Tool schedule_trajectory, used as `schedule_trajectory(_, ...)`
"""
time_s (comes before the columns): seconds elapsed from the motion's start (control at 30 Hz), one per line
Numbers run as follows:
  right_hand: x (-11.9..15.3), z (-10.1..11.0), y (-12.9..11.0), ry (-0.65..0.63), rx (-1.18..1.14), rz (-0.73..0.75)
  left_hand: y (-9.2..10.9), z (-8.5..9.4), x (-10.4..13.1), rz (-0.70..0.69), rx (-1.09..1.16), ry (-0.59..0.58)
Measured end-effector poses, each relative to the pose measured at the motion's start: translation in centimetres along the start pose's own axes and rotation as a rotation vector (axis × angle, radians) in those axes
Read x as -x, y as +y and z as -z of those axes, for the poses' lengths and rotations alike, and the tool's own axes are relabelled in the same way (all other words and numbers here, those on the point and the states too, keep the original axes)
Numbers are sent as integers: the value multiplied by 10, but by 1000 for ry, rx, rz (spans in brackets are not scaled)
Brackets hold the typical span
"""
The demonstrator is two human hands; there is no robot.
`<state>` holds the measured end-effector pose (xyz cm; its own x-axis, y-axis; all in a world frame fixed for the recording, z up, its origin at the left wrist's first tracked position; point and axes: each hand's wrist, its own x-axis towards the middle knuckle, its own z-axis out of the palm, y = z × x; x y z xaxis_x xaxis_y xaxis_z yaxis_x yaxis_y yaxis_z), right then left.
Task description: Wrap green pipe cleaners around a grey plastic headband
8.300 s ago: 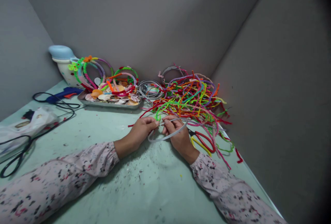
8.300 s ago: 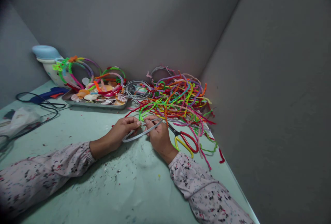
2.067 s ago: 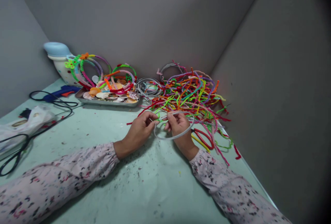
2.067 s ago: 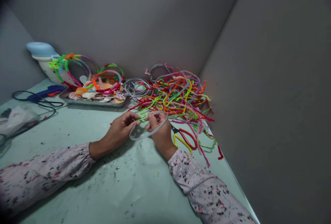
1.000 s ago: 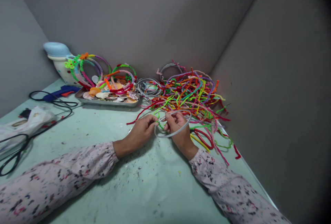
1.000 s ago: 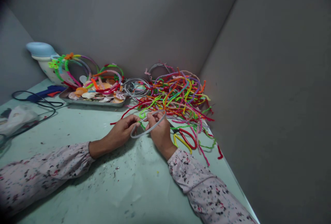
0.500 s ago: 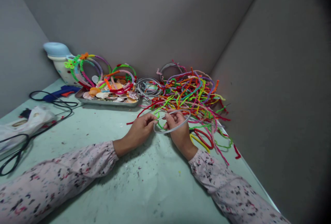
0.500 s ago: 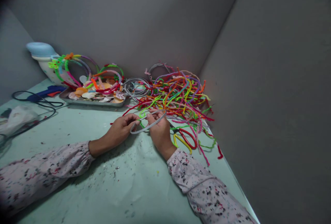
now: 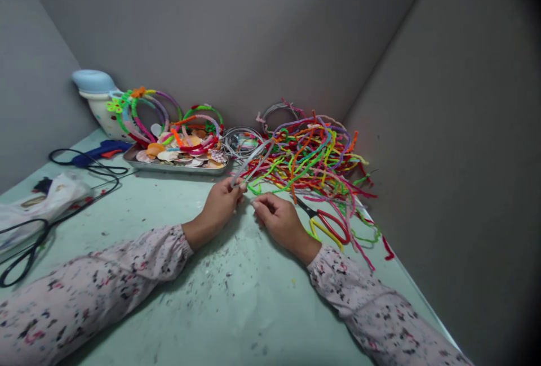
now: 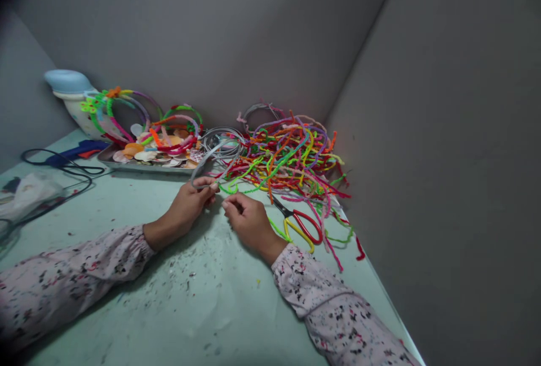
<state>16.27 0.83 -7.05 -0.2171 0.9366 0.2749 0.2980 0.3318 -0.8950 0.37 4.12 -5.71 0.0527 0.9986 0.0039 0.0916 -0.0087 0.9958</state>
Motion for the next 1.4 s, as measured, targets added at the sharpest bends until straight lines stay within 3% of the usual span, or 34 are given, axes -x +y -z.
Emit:
schedule_trajectory(0.17,-6,0,13,48,104,-53,4,-3,2,8,131,-25)
schedule_trajectory(0.3,-10,-1,18,109,-20,-132,3,-4,4,16,216,-132)
schedule_trajectory(0.57,-10,4,-3,212,-403,-141,5,-8,9,28,137,-269)
schedule_trajectory(0.9,-16,5,3,283,-474,-222,0,-6,9,17,34,-429)
schedule_trajectory(1.2,-17,4,5,311,-595,-257,-3,-4,6,39,123,-468)
schedule_trajectory(1.4,-18,4,11,306,-638,-258,-3,-5,4,133,255,-455)
